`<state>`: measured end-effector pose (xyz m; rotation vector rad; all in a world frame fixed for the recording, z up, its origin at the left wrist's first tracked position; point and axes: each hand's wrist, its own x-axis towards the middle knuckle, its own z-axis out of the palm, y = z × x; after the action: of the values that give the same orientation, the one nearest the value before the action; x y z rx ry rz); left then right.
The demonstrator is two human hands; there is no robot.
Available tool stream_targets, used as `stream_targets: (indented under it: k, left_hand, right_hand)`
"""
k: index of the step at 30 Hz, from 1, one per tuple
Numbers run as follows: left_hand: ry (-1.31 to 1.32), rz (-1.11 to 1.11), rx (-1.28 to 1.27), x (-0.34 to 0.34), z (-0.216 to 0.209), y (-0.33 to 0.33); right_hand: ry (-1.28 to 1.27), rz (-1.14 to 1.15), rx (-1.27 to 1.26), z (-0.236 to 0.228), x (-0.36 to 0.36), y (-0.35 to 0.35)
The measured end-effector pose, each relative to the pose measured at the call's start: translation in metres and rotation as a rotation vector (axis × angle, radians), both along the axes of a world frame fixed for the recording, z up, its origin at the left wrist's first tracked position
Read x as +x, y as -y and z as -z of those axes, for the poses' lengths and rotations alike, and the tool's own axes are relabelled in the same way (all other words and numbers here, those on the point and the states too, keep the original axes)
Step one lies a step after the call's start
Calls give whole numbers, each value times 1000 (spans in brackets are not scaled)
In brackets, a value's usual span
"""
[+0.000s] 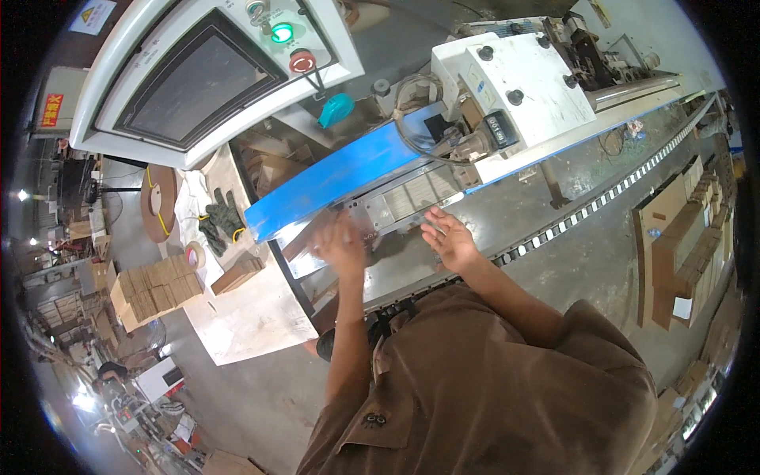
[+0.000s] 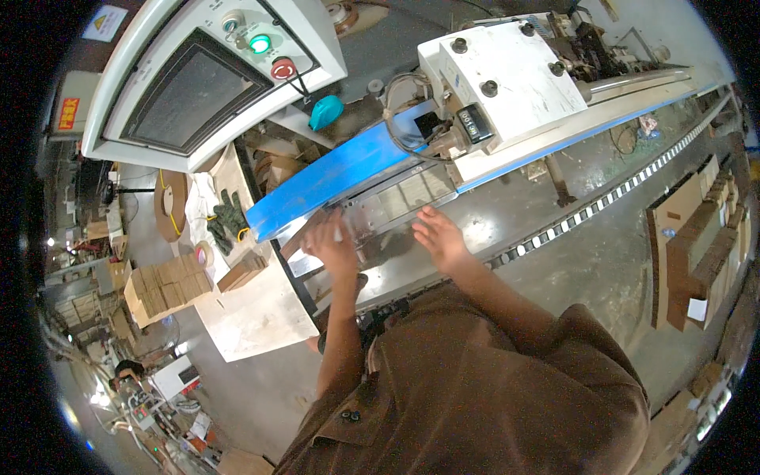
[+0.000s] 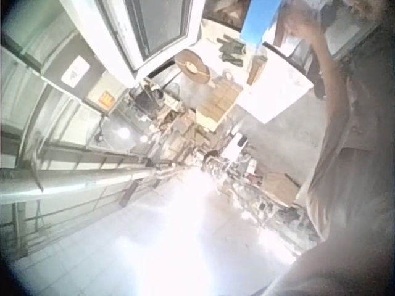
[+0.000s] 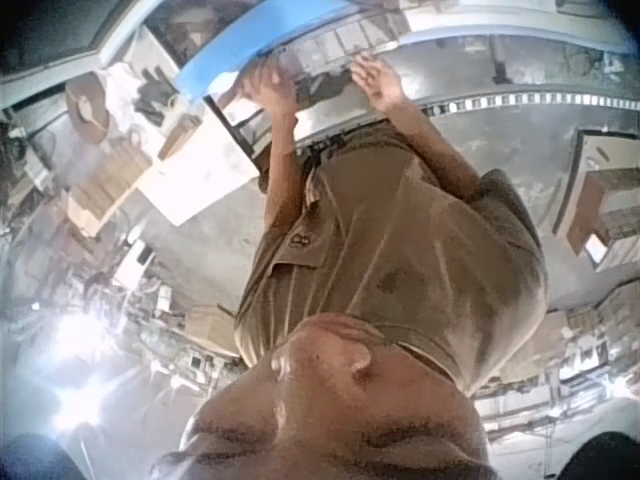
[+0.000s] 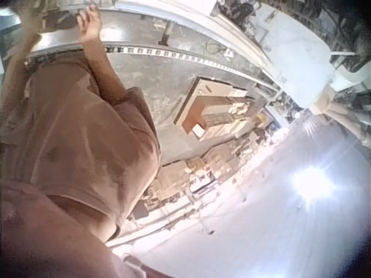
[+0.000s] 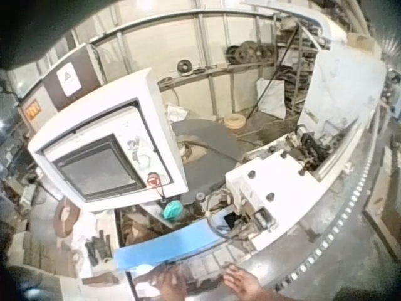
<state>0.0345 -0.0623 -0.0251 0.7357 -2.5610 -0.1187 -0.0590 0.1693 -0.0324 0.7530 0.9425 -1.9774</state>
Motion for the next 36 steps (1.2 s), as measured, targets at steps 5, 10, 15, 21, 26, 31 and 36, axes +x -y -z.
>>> stream_targets:
  k: [5, 10, 15, 21, 26, 31, 36]
  left_hand:
    - [86, -79, 14, 42, -29, 42]
    - [246, -4, 19, 51, -34, 72]
    - [205, 70, 72, 35, -61, 44]
    - [188, 233, 96, -28, -12, -31]
    - [116, 278, 99, -69, 45, -39]
    - [36, 358, 122, -70, 51, -32]
    - [-9, 399, 81, -52, 53, -18]
  right_hand:
    - [-43, -95, -48, -8, 2, 25]
    - [-50, -91, -91, -11, -4, 38]
    - [-11, -46, -57, 0, -4, 25]
    - [59, -23, 0, 24, -4, 13]
    - [-15, -79, -13, 32, -20, 32]
    - [-49, -170, -88, 21, -30, 54]
    - [0, -77, -267, 31, -22, 63]
